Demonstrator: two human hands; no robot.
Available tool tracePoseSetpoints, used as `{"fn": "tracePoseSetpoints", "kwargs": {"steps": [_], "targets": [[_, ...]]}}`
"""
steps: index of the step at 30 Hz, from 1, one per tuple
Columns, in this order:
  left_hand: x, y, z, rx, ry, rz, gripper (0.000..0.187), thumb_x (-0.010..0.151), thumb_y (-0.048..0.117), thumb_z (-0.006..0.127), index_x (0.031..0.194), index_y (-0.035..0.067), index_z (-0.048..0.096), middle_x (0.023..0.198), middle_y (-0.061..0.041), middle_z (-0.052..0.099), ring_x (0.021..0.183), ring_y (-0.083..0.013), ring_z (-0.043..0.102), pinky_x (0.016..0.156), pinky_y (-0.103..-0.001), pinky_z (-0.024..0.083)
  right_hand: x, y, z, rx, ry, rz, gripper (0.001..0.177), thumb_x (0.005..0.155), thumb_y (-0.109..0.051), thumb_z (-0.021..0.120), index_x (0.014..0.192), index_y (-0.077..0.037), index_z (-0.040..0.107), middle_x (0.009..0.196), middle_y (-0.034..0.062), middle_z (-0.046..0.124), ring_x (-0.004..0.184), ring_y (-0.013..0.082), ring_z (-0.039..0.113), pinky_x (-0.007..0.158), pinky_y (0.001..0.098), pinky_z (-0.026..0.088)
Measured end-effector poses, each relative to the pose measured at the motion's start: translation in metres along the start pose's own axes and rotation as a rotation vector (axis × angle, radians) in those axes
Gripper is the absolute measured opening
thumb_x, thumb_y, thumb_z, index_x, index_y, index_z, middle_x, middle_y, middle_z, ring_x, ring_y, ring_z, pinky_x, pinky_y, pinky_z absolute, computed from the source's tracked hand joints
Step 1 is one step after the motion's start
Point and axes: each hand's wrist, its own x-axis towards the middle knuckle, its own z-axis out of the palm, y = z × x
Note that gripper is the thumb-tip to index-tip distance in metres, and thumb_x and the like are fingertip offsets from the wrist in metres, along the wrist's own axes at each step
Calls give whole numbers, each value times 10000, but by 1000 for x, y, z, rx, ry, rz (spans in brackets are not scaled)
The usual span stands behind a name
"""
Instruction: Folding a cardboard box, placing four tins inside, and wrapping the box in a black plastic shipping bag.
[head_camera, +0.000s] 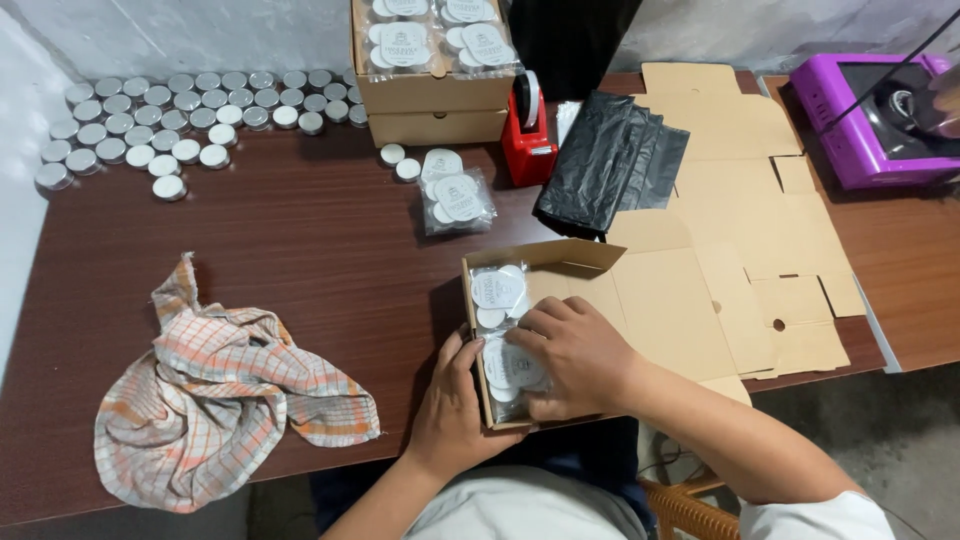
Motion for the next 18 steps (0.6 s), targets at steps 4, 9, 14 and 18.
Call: {"fn": "tracePoseSetpoints", "kwargs": {"steps": [4,9,14,18], "targets": [[-2,-3,1,22,6,17,1227,611,455,1003,1476,-30,281,1485,-282,410,1456,-459,381,1182,-557,406,13,15,-13,63,-22,0,809,693,-680,665,1277,-120,656,1136,104,681,1025,303,592,857,493,462],[-2,-4,1,27,6,29,1210,647,515,977,1471,-43,289,1477,-274,409,1456,-459,376,1188,-555,397,36,40,4,54,281,109,782,799,-577,789,1351,-52,614,1289,134,687,1175,316,607,961,455,510],[3,1,-3,9,10,31,1165,669,504,965,1456,-42,302,1471,-267,415,1449,-456,381,1176,-554,410,37,38,19,75,297,124,527,849,-435,777,1253,-122,650,1311,165,565,1127,347,571,826,491,543],[1,-1,-1,-1,-12,20,1197,662,502,974,1474,-33,276,1488,-284,394,1468,-469,350,1181,-576,390,30,47,13,296,304,101,516,874,-297,800,1315,-90,630,1281,176,591,1124,341,609,874,467,556]]}}
